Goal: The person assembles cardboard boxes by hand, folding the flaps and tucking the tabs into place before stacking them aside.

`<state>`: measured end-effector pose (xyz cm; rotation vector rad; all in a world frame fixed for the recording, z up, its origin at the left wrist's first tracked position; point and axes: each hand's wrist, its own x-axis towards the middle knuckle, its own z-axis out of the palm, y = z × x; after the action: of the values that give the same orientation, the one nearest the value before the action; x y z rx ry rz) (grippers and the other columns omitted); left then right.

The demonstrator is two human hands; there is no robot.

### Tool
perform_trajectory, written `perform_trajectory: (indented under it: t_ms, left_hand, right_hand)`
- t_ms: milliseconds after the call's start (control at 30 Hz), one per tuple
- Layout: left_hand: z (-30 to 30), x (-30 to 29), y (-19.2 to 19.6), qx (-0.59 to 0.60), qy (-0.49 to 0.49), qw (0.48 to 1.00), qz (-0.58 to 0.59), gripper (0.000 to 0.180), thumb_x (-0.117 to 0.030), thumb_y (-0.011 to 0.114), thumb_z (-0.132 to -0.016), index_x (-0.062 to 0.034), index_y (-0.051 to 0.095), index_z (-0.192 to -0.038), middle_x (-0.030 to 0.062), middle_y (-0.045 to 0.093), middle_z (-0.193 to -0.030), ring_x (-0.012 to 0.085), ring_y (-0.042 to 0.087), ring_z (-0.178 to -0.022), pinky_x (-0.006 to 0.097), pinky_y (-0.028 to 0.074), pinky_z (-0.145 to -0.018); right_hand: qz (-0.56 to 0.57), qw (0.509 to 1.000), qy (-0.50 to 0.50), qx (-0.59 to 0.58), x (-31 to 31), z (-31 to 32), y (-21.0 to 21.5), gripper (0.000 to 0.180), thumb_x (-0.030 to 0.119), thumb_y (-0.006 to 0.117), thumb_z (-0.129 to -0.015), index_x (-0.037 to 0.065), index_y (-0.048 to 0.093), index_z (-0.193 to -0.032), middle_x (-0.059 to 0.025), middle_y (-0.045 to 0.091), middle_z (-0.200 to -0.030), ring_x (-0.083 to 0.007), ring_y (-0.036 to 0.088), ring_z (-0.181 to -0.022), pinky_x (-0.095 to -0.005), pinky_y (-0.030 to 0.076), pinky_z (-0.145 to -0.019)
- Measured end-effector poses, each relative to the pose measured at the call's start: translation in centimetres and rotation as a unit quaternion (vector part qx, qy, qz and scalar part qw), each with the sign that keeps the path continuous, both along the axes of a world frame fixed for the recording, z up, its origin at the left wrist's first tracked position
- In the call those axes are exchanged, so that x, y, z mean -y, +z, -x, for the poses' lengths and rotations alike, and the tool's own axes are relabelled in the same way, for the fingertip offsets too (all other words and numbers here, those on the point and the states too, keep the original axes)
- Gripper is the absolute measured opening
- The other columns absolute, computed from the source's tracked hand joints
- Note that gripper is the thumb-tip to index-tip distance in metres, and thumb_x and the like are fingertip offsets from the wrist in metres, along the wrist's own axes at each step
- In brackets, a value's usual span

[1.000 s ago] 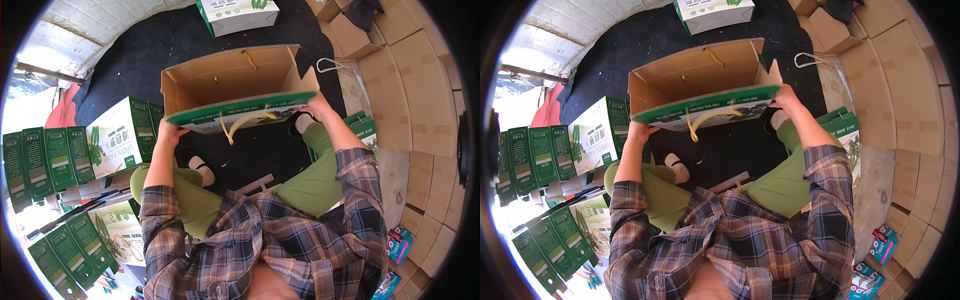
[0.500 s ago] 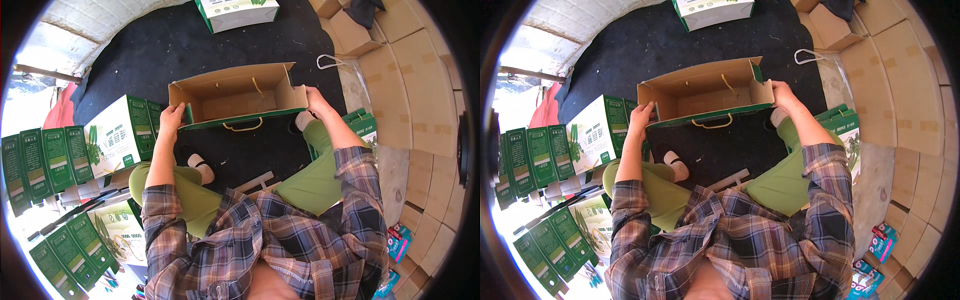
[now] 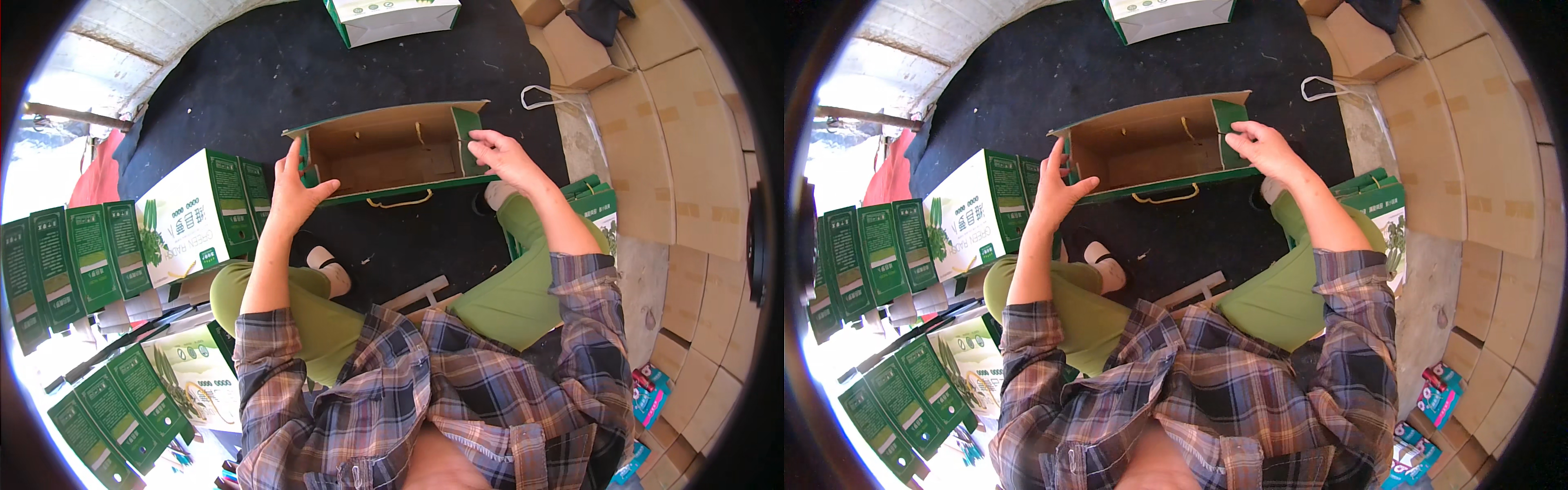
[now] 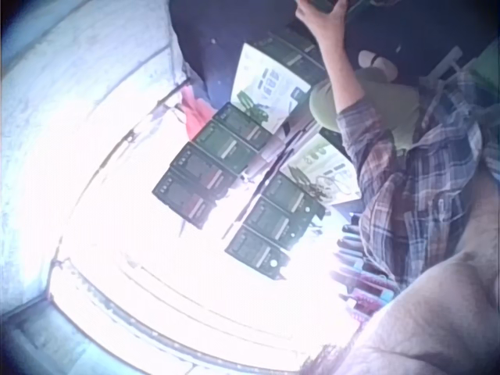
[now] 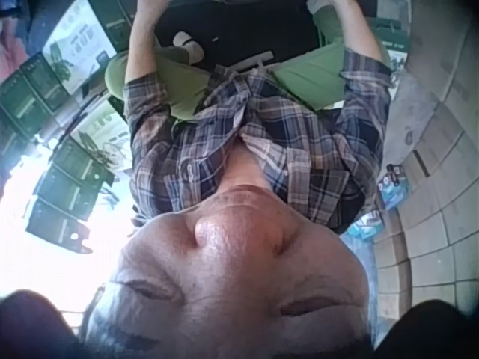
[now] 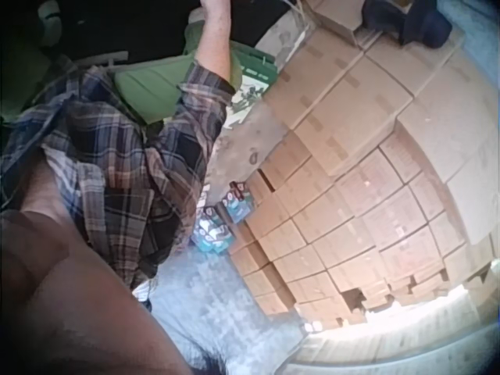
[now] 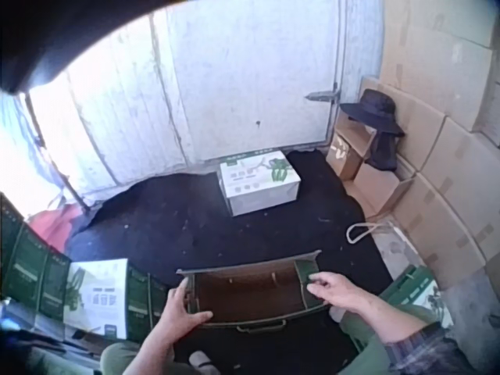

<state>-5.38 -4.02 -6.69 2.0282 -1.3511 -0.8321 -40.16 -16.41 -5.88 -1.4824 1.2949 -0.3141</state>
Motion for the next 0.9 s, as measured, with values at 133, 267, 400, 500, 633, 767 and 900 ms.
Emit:
perform_trajectory:
  t_ms: [133,267,400,500,633,767,900]
  left_hand:
    - [-0.8,0.3,-0.5,-0.035,-0.023,0.999,-0.024,0.093,-0.024,0.082,-0.068,-0.0094,0.032,-0.145,0.0192,0.044,-0.129,0.0309,0.049,-0.117,0.04,0.045,-0.097]
    - [-1.7,0.4,-0.6,-0.121,-0.057,0.987,-0.093,0.095,-0.031,0.082,-0.068,-0.0102,0.031,-0.146,0.0217,0.044,-0.136,0.0325,0.042,-0.128,0.042,0.038,-0.104]
    - [-3.0,0.2,0.1,-0.213,-0.099,0.965,-0.116,0.096,-0.038,0.081,-0.069,-0.0105,0.031,-0.146,0.0228,0.034,-0.146,0.0339,0.033,-0.137,0.043,0.03,-0.11]
    - [-3.3,0.3,0.0,-0.177,-0.132,0.969,-0.109,0.083,-0.031,0.078,-0.074,-0.0089,0.037,-0.143,0.0221,0.041,-0.142,0.033,0.037,-0.134,0.041,0.032,-0.109]
    - [-3.8,1.0,-2.0,-0.168,-0.011,0.983,-0.076,0.065,-0.02,0.075,-0.076,-0.0074,0.049,-0.135,0.0172,0.053,-0.133,0.0326,0.055,-0.116,0.039,0.042,-0.1]
    - [-2.5,1.5,-3.8,0.127,-0.013,0.992,-0.001,0.053,-0.011,0.072,-0.075,-0.0129,0.057,-0.126,0.0093,0.061,-0.113,0.0284,0.059,-0.095,0.035,0.045,-0.091]
    - [-0.2,1.0,-2.8,0.267,-0.02,0.963,0.029,0.046,-0.007,0.073,-0.071,-0.0126,0.062,-0.115,0.0097,0.054,-0.116,0.0309,0.051,-0.108,0.038,0.047,-0.089]
  right_hand:
    - [0.001,1.0,-0.011,-0.02,0.4,0.2,-1.0,0.049,0.029,0.062,-0.089,0.001,0.052,-0.129,-0.0073,0.057,-0.108,-0.0149,0.056,-0.091,-0.0327,0.05,-0.077]
    - [-0.03,0.999,-0.017,0.03,1.2,0.6,-1.3,0.052,0.03,0.06,-0.091,0.002,0.049,-0.133,-0.0091,0.057,-0.117,-0.0179,0.057,-0.101,-0.0348,0.05,-0.083]
    - [-0.097,0.993,0.005,0.07,1.2,0.4,-0.8,0.063,0.043,0.055,-0.093,0.004,0.04,-0.14,-0.0121,0.046,-0.137,-0.0219,0.051,-0.118,-0.0379,0.048,-0.09]
    - [-0.101,0.992,0.013,0.075,1.5,0.5,-1.0,0.069,0.049,0.055,-0.092,0.003,0.038,-0.141,-0.0133,0.044,-0.14,-0.024,0.049,-0.122,-0.0391,0.046,-0.093]
    - [-0.085,0.991,0.0,0.103,1.7,0.4,-2.1,0.065,0.046,0.06,-0.09,0.004,0.044,-0.137,-0.0129,0.051,-0.133,-0.0248,0.051,-0.12,-0.0364,0.044,-0.094]
    - [0.257,0.95,0.073,-0.161,1.2,1.1,-3.5,0.052,0.025,0.073,-0.076,0.008,0.058,-0.123,-0.0135,0.056,-0.121,-0.0333,0.051,-0.114,-0.0413,0.044,-0.095]
    - [0.339,0.889,0.182,-0.25,-1.0,-0.4,-2.2,0.063,0.015,0.079,-0.067,0.009,0.055,-0.125,-0.0114,0.051,-0.129,-0.0299,0.046,-0.121,-0.0424,0.043,-0.095]
